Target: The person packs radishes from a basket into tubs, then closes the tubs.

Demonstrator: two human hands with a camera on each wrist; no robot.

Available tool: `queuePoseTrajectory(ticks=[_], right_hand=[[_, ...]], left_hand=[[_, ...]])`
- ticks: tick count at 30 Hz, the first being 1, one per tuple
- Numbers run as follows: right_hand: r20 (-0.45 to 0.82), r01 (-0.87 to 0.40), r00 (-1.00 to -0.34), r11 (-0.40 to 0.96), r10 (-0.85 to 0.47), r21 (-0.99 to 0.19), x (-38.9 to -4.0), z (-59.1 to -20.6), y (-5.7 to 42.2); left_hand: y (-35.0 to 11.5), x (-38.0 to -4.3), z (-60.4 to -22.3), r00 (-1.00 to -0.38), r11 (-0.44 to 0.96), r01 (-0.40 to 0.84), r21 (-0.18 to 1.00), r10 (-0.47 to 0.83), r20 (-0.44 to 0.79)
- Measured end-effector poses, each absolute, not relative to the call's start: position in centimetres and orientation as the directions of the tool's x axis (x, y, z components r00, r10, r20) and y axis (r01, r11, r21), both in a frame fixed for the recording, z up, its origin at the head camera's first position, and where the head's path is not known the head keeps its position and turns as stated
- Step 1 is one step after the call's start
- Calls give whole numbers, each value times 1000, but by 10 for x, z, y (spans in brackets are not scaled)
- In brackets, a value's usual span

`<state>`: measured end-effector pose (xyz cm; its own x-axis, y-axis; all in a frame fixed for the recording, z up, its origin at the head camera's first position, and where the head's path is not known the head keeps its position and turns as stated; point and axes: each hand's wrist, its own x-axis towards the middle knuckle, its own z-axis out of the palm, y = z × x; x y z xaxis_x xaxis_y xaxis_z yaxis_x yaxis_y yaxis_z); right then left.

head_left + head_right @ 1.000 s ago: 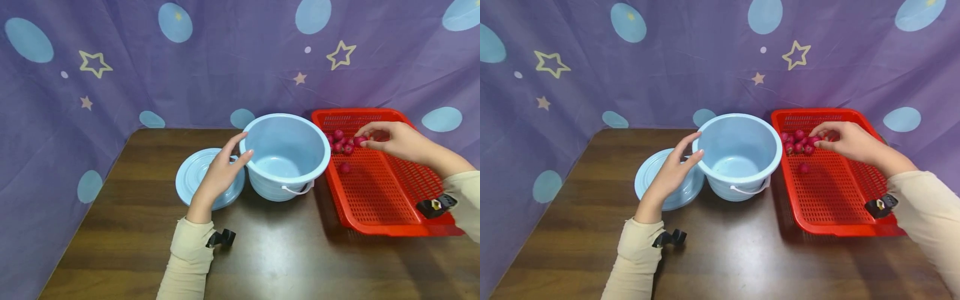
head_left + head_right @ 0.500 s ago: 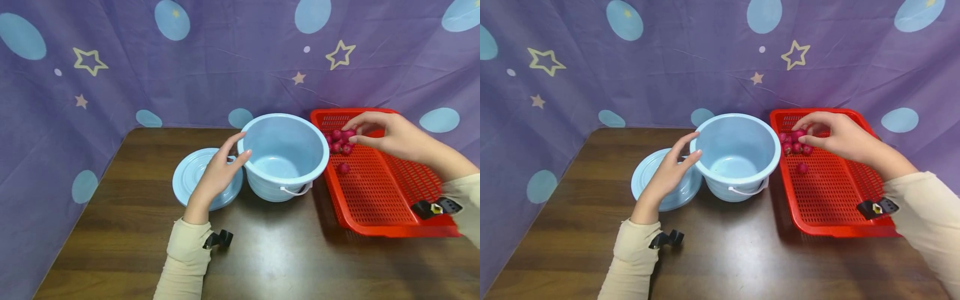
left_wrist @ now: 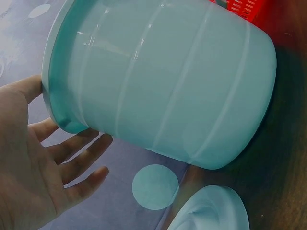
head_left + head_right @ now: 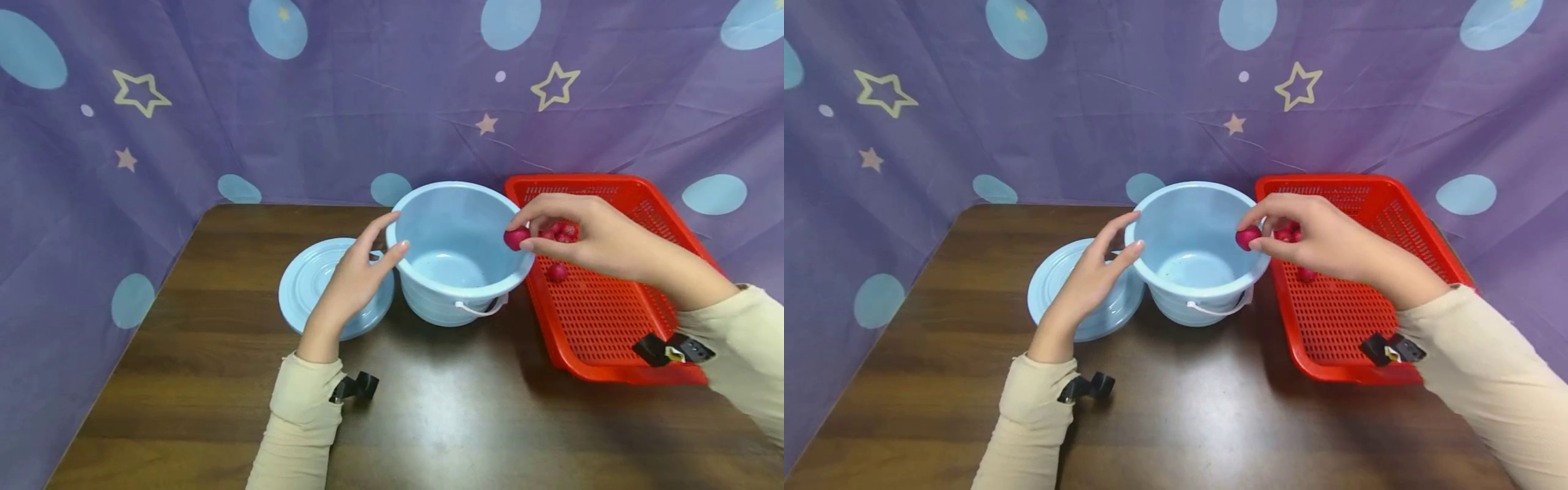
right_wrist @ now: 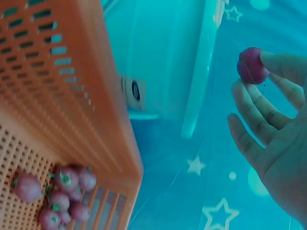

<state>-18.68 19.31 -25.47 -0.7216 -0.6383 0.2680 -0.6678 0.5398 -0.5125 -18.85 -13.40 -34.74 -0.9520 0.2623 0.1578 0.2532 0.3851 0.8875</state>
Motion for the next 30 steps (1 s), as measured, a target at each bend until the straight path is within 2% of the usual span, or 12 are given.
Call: queuePoseTrajectory(ticks=[8, 20, 30], right_hand=[[250, -730, -650, 497, -717, -469, -190, -263, 171], [51, -643, -701, 600, -711, -477, -192, -276, 159], [63, -649, -714, 627, -697, -431, -190, -276, 161]], left_hand=[[-133, -189, -346, -952, 378, 247, 892, 267, 151], [-134, -187, -345, -962, 412, 212, 886, 249, 114], [-136, -187, -346, -961, 416, 215, 884, 253, 114]])
